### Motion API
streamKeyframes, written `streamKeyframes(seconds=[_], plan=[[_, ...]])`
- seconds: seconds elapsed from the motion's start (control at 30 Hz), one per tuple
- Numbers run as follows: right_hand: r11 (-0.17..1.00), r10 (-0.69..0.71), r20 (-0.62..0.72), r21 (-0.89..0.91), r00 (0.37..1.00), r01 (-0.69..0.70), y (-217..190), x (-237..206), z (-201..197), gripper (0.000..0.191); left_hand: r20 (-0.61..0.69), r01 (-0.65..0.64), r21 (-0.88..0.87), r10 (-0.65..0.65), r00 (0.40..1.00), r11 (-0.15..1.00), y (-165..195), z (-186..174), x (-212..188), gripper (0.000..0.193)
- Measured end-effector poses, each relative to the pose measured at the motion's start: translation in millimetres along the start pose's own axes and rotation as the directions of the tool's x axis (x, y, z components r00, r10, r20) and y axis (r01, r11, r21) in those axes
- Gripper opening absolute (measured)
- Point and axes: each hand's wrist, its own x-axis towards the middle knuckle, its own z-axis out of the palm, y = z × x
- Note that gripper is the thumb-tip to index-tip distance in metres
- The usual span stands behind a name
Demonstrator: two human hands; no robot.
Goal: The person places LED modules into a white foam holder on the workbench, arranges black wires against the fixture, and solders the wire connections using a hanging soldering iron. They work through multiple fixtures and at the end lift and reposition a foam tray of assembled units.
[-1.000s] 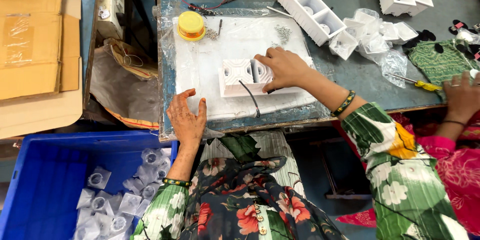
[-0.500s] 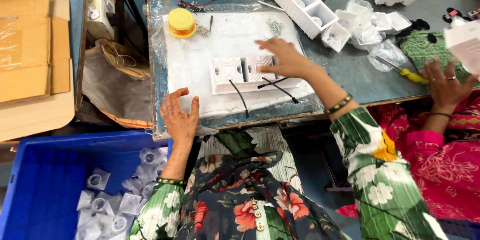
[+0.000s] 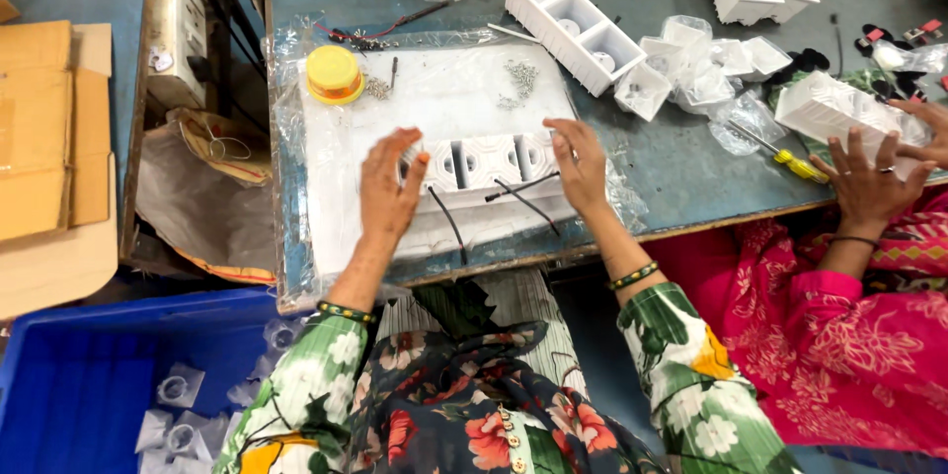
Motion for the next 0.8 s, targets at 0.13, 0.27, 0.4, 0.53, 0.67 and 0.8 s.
streamKeyframes(seconds=[0.13, 0.27, 0.4, 0.53, 0.67, 0.8], plan=[[0.999, 0.044, -0.066, 0.012, 0.997, -0.043, 17.6, 30.5, 4.0, 0.027, -0.008, 0.163, -0.145, -0.166, 0.986, 0.976, -6.7, 36.6, 27.9, 0.026], [0.993, 0.116, -0.046, 0.011, 0.992, -0.116, 46.2, 62.5, 9.4, 0.025, -0.005, 0.158, -0.182, -0.162, 0.987, 0.97, -32.5, 66.0, 60.5, 0.027], [0.994, 0.105, -0.067, 0.008, 0.992, -0.105, 64.4, 73.1, 11.4, 0.022, 0.002, 0.178, -0.18, -0.181, 0.983, 0.967, -36.8, 77.9, 73.0, 0.028], [0.995, 0.103, -0.072, 0.01, 0.992, -0.103, 62.9, 56.0, 0.2, 0.021, -0.015, 0.109, -0.156, -0.112, 0.994, 0.982, -21.8, 71.2, 61.7, 0.027], [0.994, 0.106, -0.069, 0.027, 0.992, -0.105, 63.7, 37.4, -2.4, 0.02, 0.0, 0.127, -0.188, -0.129, 0.992, 0.974, -12.5, 65.2, 45.9, 0.027], [0.998, 0.065, -0.095, 0.026, 0.993, -0.063, 64.5, 32.5, 0.2, 0.019, 0.014, 0.104, -0.164, -0.103, 0.995, 0.981, -14.8, 60.7, 46.5, 0.027]])
